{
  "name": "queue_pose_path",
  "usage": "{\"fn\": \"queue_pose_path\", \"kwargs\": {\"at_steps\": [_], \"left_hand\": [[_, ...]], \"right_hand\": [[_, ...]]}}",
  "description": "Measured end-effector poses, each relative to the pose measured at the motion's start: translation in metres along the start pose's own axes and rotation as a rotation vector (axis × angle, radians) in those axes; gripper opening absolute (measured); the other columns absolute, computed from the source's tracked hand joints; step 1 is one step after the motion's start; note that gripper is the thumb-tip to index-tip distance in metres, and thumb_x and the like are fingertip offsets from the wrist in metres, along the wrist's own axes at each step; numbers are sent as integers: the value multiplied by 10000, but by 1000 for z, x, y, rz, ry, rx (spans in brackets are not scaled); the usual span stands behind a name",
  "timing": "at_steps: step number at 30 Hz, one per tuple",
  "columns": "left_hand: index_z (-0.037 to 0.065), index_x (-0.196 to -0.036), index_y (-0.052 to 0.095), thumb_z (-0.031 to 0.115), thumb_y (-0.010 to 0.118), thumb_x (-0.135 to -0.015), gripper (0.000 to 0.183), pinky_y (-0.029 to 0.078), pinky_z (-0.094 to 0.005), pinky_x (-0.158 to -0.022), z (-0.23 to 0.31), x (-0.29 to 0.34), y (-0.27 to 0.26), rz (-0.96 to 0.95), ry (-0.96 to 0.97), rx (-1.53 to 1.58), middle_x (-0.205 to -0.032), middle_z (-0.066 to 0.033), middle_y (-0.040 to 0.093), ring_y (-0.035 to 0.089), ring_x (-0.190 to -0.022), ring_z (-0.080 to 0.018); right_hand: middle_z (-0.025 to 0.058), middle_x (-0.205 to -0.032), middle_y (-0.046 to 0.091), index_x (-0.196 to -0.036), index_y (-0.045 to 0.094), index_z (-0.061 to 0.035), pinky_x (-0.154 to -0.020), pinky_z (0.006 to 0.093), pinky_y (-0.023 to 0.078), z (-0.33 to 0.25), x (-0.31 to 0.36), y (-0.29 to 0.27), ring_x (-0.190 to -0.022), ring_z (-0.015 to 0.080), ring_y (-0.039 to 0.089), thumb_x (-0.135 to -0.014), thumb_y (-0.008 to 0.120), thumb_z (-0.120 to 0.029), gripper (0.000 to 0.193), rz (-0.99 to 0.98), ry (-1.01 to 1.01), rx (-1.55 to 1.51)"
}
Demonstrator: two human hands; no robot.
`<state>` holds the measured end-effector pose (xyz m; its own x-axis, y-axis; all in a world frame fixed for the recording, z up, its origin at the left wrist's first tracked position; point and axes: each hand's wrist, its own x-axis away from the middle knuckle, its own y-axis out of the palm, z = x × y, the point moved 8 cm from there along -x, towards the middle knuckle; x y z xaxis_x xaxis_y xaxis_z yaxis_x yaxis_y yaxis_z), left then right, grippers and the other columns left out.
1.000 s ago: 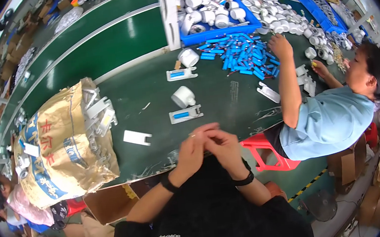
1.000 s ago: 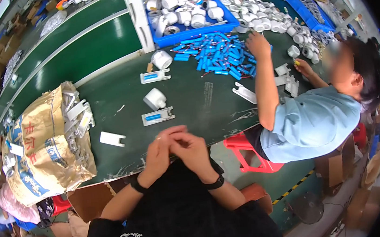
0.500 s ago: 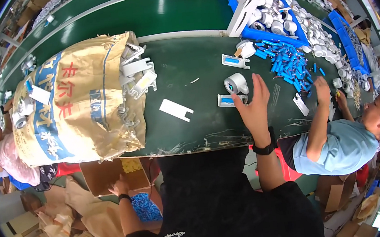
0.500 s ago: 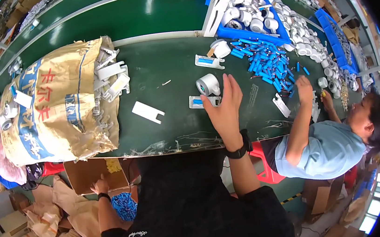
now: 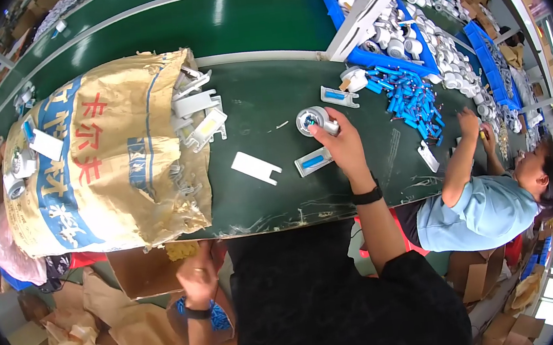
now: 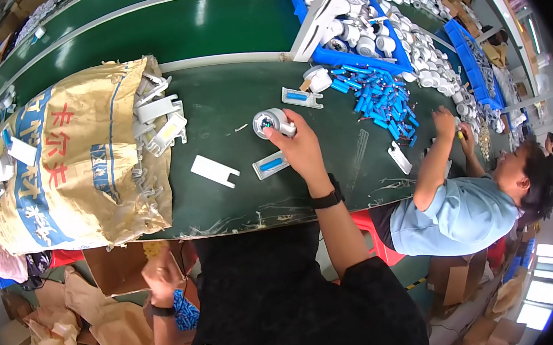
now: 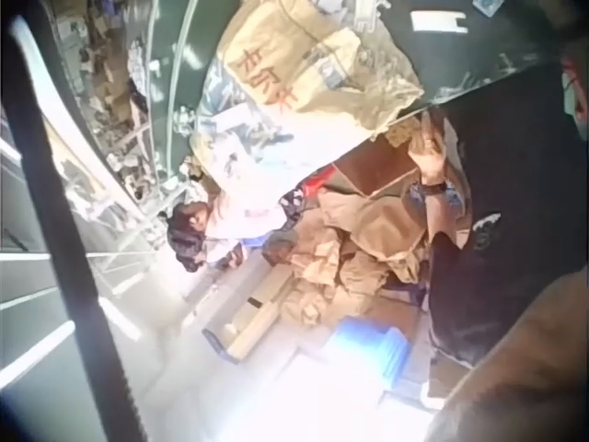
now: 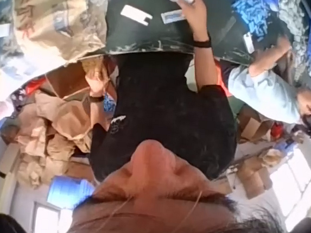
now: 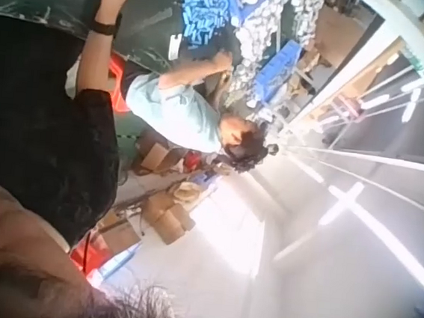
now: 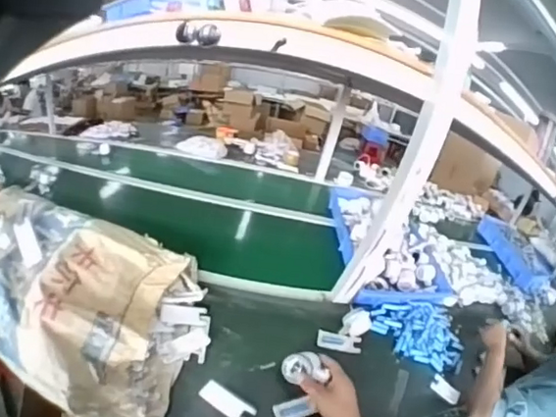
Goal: Assembling electronic components on a factory production line.
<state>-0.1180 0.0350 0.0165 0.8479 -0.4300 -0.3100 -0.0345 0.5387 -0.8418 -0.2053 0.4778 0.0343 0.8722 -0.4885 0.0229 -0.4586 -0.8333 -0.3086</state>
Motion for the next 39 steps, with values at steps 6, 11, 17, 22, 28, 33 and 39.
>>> {"fn": "queue_pose_path", "kwargs": {"at_steps": [6,11,17,22,28,33,39], "left_hand": [[-20,-1368,603,22,811,-815,592,559,-400,-933,117,-148,-12,224,55,469,-1294,-202,677,701,-1094,-321],[66,-1532,455,165,885,-790,862,493,-385,-1073,119,-272,46,27,3,688,-1394,-201,623,631,-1256,-326],[29,-1395,568,163,892,-782,706,585,-328,-830,126,-315,47,-6,-88,597,-1104,-145,745,741,-960,-205],[17,-1394,567,163,892,-788,703,582,-330,-839,127,-351,31,49,-81,491,-1079,-140,754,743,-957,-190],[52,-1432,528,73,846,-797,711,534,-365,-995,114,-376,-15,-7,157,491,-1275,-131,671,667,-1164,-237],[43,-1394,550,51,849,-734,725,476,-431,-1078,159,-417,-32,-66,458,502,-1342,-190,627,588,-1266,-381],[7,-1342,563,20,859,-675,730,450,-439,-1103,137,-451,-52,129,401,493,-1280,-213,638,578,-1249,-398]], "right_hand": [[99,-1214,678,-1360,560,46,-893,292,559,-26,-9,48,-1064,158,656,-947,786,-241,551,-218,73,-417],[115,-1212,682,-1377,536,55,-896,286,559,-42,-4,63,-1037,167,688,-1013,693,-362,575,-408,148,-578],[80,-1349,634,-1410,524,19,-1079,314,438,-33,-24,51,-1242,138,588,-1041,653,-268,485,-417,-52,-486],[82,-1178,748,-1340,610,-14,-1047,326,471,-59,-38,51,-1082,156,695,-1057,596,-163,320,-358,-233,-262],[100,-1112,771,-1301,677,-35,-925,292,529,-104,-60,74,-1063,170,704,-1050,607,-152,285,-445,-408,-173],[116,-1026,755,-1115,736,-62,-1010,435,495,-132,-86,32,-925,256,731,-928,738,-142,203,-252,-600,228],[63,-955,732,-1132,699,-1,-846,309,534,-136,-143,42,-883,145,678,-929,764,-94,233,-76,-520,-22]]}}
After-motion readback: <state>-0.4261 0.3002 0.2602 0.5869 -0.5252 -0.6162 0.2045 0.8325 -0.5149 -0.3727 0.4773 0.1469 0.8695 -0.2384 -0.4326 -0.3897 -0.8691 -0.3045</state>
